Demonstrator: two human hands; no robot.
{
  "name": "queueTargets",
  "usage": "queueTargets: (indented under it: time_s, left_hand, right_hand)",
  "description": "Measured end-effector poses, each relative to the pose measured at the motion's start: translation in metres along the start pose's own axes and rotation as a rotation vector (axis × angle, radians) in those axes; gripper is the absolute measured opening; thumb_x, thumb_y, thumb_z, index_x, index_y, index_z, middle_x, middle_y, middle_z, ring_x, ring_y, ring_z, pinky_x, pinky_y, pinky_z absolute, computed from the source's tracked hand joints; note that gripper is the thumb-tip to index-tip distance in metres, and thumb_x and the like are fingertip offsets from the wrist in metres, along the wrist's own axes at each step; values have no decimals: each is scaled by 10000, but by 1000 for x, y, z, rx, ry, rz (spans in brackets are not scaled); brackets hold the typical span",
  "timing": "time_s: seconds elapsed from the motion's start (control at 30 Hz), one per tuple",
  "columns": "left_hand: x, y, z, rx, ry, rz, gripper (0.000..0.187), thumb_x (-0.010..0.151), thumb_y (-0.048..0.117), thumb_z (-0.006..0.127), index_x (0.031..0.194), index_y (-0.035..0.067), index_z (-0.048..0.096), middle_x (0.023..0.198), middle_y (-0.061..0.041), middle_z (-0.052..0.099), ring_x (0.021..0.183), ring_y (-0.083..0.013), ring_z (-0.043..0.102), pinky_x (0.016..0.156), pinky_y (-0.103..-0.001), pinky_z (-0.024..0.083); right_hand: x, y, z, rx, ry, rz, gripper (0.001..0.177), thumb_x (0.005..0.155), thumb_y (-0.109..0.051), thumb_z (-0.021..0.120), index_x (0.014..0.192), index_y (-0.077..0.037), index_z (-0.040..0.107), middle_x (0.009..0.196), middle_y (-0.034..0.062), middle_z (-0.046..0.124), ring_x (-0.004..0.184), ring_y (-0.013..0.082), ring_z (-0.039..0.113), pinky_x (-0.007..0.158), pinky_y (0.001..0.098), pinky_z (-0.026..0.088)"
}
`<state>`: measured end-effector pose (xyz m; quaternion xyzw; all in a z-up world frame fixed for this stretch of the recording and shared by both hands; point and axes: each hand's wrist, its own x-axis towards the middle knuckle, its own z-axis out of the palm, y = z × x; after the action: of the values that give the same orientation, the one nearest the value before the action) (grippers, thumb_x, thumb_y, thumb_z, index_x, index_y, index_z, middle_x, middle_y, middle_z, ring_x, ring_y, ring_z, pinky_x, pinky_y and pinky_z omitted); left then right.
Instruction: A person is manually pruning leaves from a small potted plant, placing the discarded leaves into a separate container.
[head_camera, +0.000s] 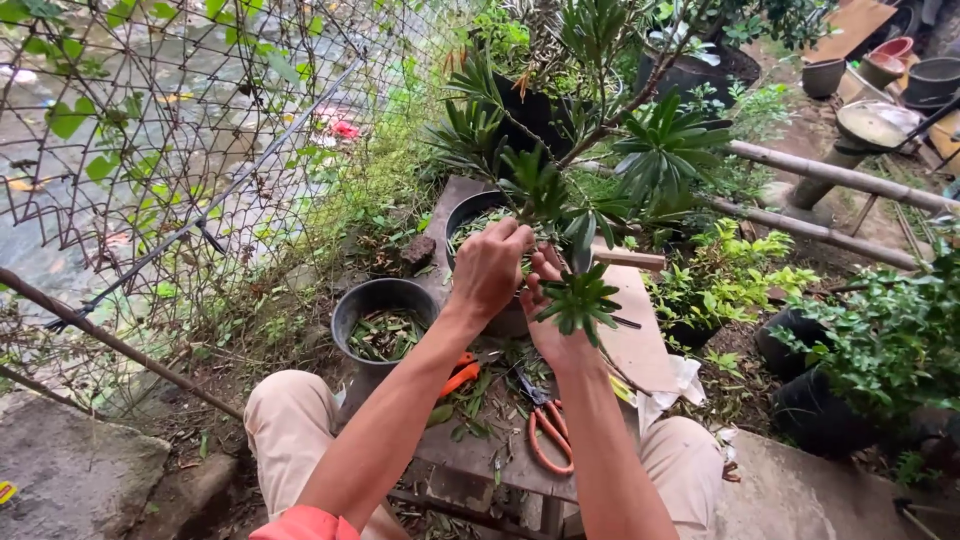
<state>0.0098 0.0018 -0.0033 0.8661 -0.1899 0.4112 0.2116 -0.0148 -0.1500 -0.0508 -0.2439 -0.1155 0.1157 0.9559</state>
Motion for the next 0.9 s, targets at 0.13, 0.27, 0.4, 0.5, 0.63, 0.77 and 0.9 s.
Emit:
queueTargets:
  time_s: [0.13, 0.27, 0.4, 0.5, 0.63, 0.77, 0.9]
  left_hand:
    - [-1, -3, 2, -45, -1, -6, 152, 982, 246, 572, 851, 241, 648, 843, 33, 542, 830, -233, 653, 695, -350, 536]
    - [0, -6, 5, -30, -6, -13, 161, 990, 249, 564, 844, 259, 631, 830, 53, 536, 799, -211, 650, 688, -347, 532]
    - [2, -6, -6, -13, 27, 18, 180, 987, 225, 555, 817, 260, 603, 808, 59, 519, 776, -195, 638, 696, -326, 518]
    - [2, -7, 2, 7, 56, 36, 181, 977, 218, 560, 806, 255, 604, 791, 39, 514, 762, -208, 632, 712, -328, 514]
    - [2, -4, 5, 26, 81, 41, 184, 981, 202, 531, 814, 261, 580, 790, 38, 507, 772, -205, 620, 724, -325, 499]
    - [3, -2, 3, 5, 89, 31, 185, 975, 166, 507, 823, 249, 570, 792, 26, 509, 778, -201, 610, 719, -319, 486]
    - [2, 0, 0, 15, 24, 1, 157, 988, 187, 495, 872, 228, 592, 827, 34, 551, 798, -195, 628, 737, -320, 503]
  right_hand:
    - [4, -2, -16, 25, -49, 25, 482, 1030, -110, 464, 1511, -125, 489, 1276, 76, 717, 994, 230, 753, 873, 378, 608]
    - [6, -3, -19, 43, -37, 38, 464, 1041, -101, 460, 1504, -111, 501, 1228, 75, 732, 957, 225, 758, 846, 366, 605]
    - [6, -2, -16, 57, -4, 56, 442, 1048, -103, 467, 1487, -120, 520, 1200, 64, 744, 935, 210, 757, 824, 353, 599]
    - [7, -3, -11, 64, 19, 67, 426, 1054, -104, 473, 1475, -126, 533, 1178, 55, 753, 918, 198, 757, 807, 344, 595]
    - [4, -6, -5, 69, 46, 78, 410, 1059, -106, 479, 1463, -132, 547, 1156, 47, 762, 900, 186, 756, 790, 334, 590]
    - [2, -9, 3, 60, 64, 69, 414, 1044, -96, 498, 1455, -108, 547, 1166, 82, 753, 914, 214, 750, 795, 364, 600]
    - [-11, -22, 2, -103, -22, 2, 440, 1017, -64, 508, 1455, -19, 515, 1247, 246, 696, 975, 369, 744, 793, 480, 638]
